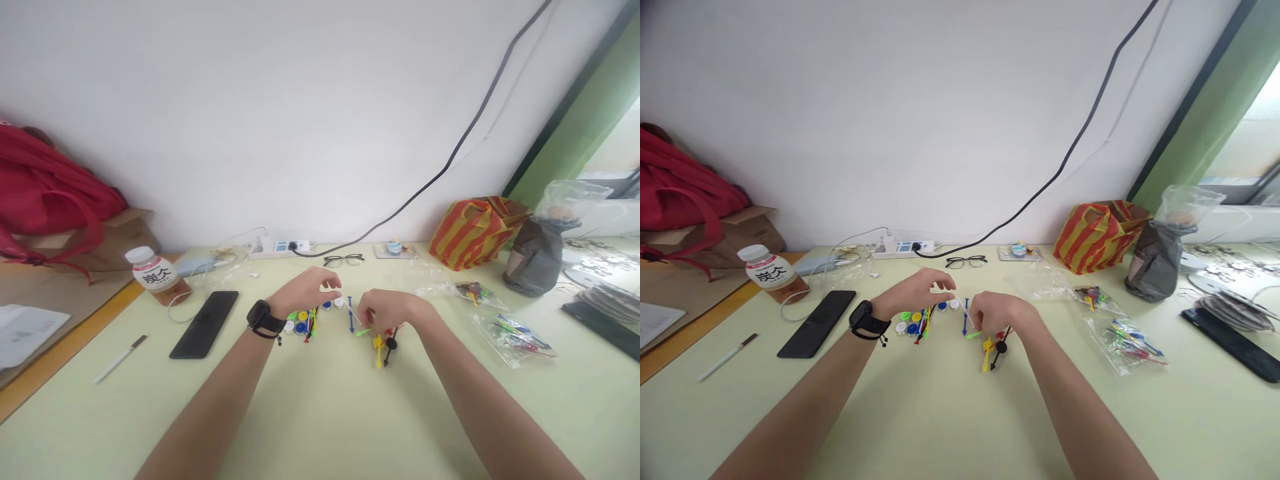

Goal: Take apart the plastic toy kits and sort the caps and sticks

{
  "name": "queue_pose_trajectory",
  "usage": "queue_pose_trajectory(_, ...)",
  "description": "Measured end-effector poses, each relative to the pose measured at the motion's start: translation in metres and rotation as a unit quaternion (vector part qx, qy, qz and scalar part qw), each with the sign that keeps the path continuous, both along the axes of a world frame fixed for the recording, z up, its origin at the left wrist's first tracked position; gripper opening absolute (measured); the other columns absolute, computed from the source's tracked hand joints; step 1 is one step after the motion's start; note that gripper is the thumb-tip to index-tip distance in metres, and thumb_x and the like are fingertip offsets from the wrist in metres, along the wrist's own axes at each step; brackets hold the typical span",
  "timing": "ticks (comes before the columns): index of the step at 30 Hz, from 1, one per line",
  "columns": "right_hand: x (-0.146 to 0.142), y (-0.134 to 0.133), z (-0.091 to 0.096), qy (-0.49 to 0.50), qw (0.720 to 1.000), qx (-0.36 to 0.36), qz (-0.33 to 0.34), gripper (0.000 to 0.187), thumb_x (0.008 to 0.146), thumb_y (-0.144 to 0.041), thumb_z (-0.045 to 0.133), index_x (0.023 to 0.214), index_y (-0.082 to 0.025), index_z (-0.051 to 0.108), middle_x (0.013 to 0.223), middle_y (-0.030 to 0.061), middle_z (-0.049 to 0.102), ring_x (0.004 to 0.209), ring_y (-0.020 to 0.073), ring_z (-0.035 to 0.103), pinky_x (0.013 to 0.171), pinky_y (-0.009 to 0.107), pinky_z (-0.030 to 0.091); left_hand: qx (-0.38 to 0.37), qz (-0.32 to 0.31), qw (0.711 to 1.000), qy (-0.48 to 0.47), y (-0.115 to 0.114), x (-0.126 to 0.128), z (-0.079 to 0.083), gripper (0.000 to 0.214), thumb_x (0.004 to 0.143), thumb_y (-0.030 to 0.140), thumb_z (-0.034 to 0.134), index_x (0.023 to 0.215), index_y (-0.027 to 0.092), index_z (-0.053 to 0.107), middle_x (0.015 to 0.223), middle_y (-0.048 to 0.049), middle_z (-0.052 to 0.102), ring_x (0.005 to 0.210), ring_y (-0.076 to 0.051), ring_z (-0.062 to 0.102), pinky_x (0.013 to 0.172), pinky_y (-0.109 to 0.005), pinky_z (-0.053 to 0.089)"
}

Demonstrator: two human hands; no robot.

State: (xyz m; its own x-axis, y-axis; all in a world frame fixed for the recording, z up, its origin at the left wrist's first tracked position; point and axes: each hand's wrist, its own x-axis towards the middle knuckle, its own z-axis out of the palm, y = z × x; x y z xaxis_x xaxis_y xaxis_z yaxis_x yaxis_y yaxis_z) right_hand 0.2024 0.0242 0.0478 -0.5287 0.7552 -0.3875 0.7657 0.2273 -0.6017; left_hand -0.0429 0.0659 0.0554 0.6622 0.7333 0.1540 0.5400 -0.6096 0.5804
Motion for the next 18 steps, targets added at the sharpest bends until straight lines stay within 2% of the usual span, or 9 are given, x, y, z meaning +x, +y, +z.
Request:
queue_pose_trajectory(3,0.011,0.005,0.002,0.005,1.000,0.029,0.009,0.013,0.057,-0.009,0.072,0.061,-0.022,0.070,0.069,-0.0005,0.069,0.058,0.0147,0.057,0.054,0.026,0.039,-0.006,-0.001,1.000,-0.005,-0.002,-0.001,0.007,0.023,0.089,0.042,0.069,0.096,0.021,0.076,0.098,-0.0062,0.076,0.091,-0.022,0.069,0.073,-0.029,0.052)
queue_pose_trajectory(7,0.027,0.009,0.016,0.065,0.994,0.093,0.001,0.002,0.073,-0.023,0.072,0.075,-0.023,0.072,0.083,0.0010,0.071,0.075,0.0179,0.061,0.066,0.028,0.045,-0.021,0.010,0.999,-0.036,-0.007,-0.001,0.020,0.025,0.089,0.044,0.068,0.085,0.020,0.073,0.092,-0.0062,0.075,0.085,-0.022,0.069,0.067,-0.028,0.052)
queue_pose_trajectory(10,0.025,0.008,0.025,0.153,0.979,0.128,-0.040,0.013,0.084,-0.035,0.068,0.082,-0.022,0.066,0.085,0.0019,0.068,0.079,0.0184,0.060,0.069,0.029,0.047,-0.031,0.002,0.997,-0.077,-0.013,0.002,0.029,0.024,0.088,0.044,0.070,0.087,0.020,0.071,0.094,-0.0053,0.074,0.086,-0.021,0.069,0.074,-0.030,0.055)
queue_pose_trajectory(14,0.005,0.003,0.029,0.313,0.944,0.073,-0.075,0.024,0.092,-0.045,0.064,0.088,-0.022,0.059,0.084,0.0019,0.065,0.079,0.0177,0.061,0.075,0.032,0.051,-0.049,-0.015,0.990,-0.129,-0.021,0.008,0.036,0.028,0.086,0.043,0.074,0.102,0.021,0.069,0.108,-0.0067,0.074,0.095,-0.021,0.070,0.086,-0.034,0.058)
queue_pose_trajectory(18,-0.014,0.001,0.026,0.401,0.909,0.024,-0.114,0.025,0.088,-0.043,0.069,0.087,-0.022,0.055,0.084,0.0018,0.066,0.081,0.0172,0.063,0.081,0.035,0.053,-0.051,-0.033,0.985,-0.163,-0.024,0.013,0.039,0.022,0.090,0.037,0.069,0.102,0.019,0.068,0.099,-0.0075,0.074,0.089,-0.020,0.071,0.087,-0.035,0.058)
